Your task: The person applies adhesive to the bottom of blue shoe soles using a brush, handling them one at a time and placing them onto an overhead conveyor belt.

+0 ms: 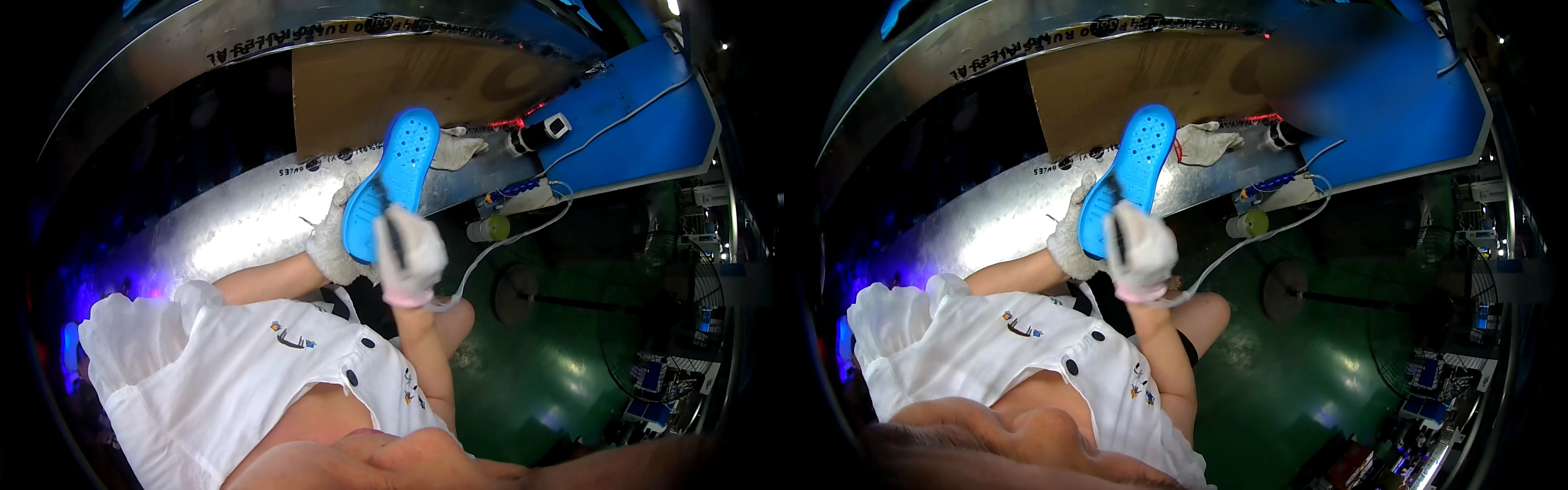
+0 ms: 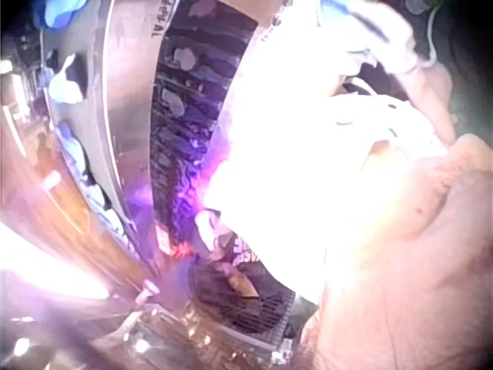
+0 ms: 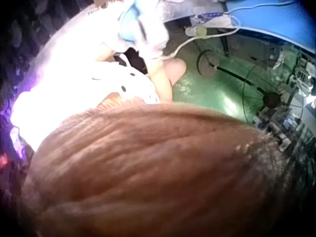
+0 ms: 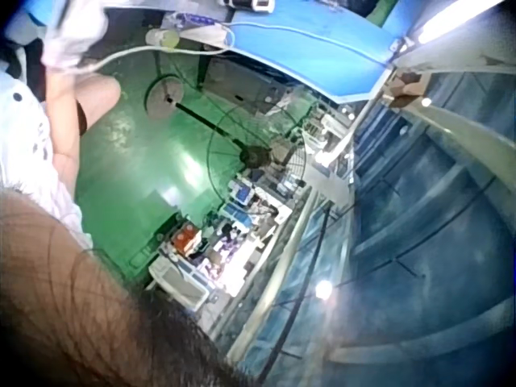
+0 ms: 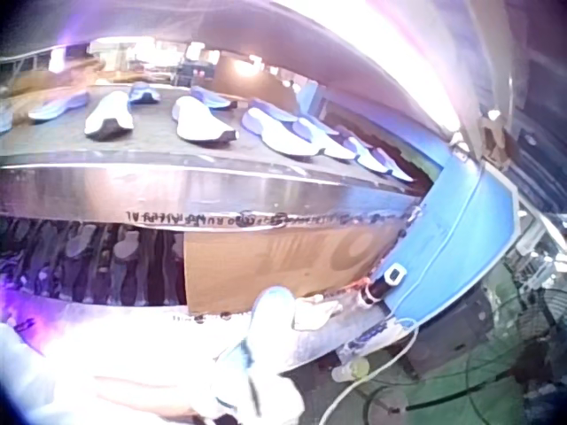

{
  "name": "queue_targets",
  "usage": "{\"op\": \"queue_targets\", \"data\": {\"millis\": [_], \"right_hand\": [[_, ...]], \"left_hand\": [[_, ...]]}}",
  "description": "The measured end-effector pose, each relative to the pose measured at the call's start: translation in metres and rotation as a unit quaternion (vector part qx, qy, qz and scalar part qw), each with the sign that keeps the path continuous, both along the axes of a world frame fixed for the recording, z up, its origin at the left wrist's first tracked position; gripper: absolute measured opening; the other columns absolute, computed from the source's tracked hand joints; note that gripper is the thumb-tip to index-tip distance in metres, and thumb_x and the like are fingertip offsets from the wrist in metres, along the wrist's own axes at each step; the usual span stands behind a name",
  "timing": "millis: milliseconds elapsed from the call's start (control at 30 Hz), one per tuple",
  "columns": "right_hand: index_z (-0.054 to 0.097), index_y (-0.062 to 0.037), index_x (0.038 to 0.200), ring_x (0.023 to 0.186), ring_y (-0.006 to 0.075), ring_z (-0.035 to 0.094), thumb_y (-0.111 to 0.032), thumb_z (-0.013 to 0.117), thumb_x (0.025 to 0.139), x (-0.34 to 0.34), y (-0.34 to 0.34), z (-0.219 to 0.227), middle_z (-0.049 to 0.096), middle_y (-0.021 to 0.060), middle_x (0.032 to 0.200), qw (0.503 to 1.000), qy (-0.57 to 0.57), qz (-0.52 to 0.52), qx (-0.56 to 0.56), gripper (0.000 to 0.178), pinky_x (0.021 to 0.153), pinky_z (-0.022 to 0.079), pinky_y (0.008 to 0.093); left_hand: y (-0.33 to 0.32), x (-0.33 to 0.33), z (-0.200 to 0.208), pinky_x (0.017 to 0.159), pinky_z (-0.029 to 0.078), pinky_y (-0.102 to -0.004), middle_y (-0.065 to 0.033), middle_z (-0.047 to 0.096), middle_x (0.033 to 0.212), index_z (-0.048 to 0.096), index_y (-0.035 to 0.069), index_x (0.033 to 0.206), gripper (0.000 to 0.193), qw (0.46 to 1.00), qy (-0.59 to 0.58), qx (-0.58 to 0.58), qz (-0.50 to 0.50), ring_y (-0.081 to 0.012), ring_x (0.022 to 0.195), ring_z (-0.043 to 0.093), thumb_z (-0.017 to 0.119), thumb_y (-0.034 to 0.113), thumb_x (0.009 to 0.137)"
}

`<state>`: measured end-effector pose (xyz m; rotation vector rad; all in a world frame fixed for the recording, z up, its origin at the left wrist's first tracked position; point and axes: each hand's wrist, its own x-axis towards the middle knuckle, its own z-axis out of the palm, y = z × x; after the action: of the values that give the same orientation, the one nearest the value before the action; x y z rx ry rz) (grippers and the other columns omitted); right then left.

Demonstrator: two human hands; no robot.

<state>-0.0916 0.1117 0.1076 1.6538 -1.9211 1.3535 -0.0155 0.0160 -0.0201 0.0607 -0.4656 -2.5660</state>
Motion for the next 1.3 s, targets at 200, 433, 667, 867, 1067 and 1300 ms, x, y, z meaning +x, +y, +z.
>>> {"op": "queue_targets", "data": {"millis": [200, 433, 667, 867, 1067, 1300], "right_hand": [[0.070, -0.0018, 0.100, 0.080, 0.0276, 0.068, -0.005, 0.076, 0.081, -0.003, 0.002, -0.008, 0.070, 0.0139, 0.092, 0.968, -0.242, -0.069, 0.007, 0.020, 0.073, 0.054, 0.0351], [0.068, -0.0016, 0.097, 0.082, 0.0214, 0.067, 0.000, 0.075, 0.077, 0.031, 0.002, 0.005, 0.070, 0.0117, 0.093, 0.929, -0.368, 0.009, 0.026, 0.021, 0.078, 0.053, 0.0334], [0.070, -0.0027, 0.096, 0.079, 0.0198, 0.067, -0.002, 0.077, 0.076, 0.042, 0.007, -0.004, 0.070, 0.0091, 0.090, 0.976, -0.218, 0.014, 0.014, 0.021, 0.074, 0.054, 0.0318], [0.070, -0.0017, 0.098, 0.077, 0.0312, 0.067, -0.002, 0.077, 0.077, 0.035, 0.010, -0.012, 0.070, 0.0158, 0.092, 0.996, -0.083, 0.013, -0.019, 0.022, 0.071, 0.055, 0.0351], [0.070, 0.0013, 0.101, 0.084, 0.0167, 0.068, 0.001, 0.072, 0.083, 0.015, 0.014, -0.009, 0.071, 0.0111, 0.098, 0.927, -0.370, 0.047, 0.028, 0.018, 0.076, 0.054, 0.0289], [0.071, -0.0056, 0.101, 0.084, 0.0285, 0.070, -0.007, 0.074, 0.081, 0.006, 0.021, 0.001, 0.071, 0.0136, 0.104, 0.936, -0.275, 0.191, 0.106, 0.021, 0.076, 0.056, 0.0321]], "left_hand": [[-0.016, 0.002, 0.039, 0.097, 0.052, -0.0443, -0.0164, 0.058, 0.128, 0.040, 0.010, 0.147, 0.074, 0.990, 0.078, 0.115, -0.034, -0.0305, 0.111, 0.060, 0.049, 0.062, 0.094], [-0.025, 0.005, 0.048, 0.072, 0.062, -0.0509, -0.0295, 0.059, 0.121, 0.043, 0.005, 0.142, 0.083, 0.990, 0.054, 0.122, -0.053, -0.0426, 0.099, 0.066, 0.051, 0.069, 0.089], [-0.032, 0.009, 0.073, 0.061, 0.062, -0.0388, -0.0219, 0.067, 0.103, 0.051, 0.006, 0.133, 0.084, 0.993, 0.013, 0.067, -0.094, -0.0292, 0.075, 0.071, 0.046, 0.076, 0.086], [-0.044, 0.006, 0.093, 0.049, 0.057, -0.0349, -0.0217, 0.068, 0.093, 0.054, 0.004, 0.129, 0.079, 0.984, -0.082, 0.118, -0.104, -0.0285, 0.064, 0.068, 0.046, 0.072, 0.089], [-0.089, 0.018, 0.073, 0.062, 0.062, -0.0420, -0.0275, 0.067, 0.097, 0.056, 0.004, 0.131, 0.075, 0.917, -0.019, -0.013, -0.399, -0.0307, 0.083, 0.071, 0.061, 0.064, 0.086], [-0.101, 0.015, 0.067, 0.076, 0.061, -0.0382, -0.0207, 0.068, 0.112, 0.064, 0.000, 0.120, 0.057, 0.905, -0.157, -0.370, -0.141, -0.0246, 0.092, 0.071, 0.064, 0.048, 0.089]]}}
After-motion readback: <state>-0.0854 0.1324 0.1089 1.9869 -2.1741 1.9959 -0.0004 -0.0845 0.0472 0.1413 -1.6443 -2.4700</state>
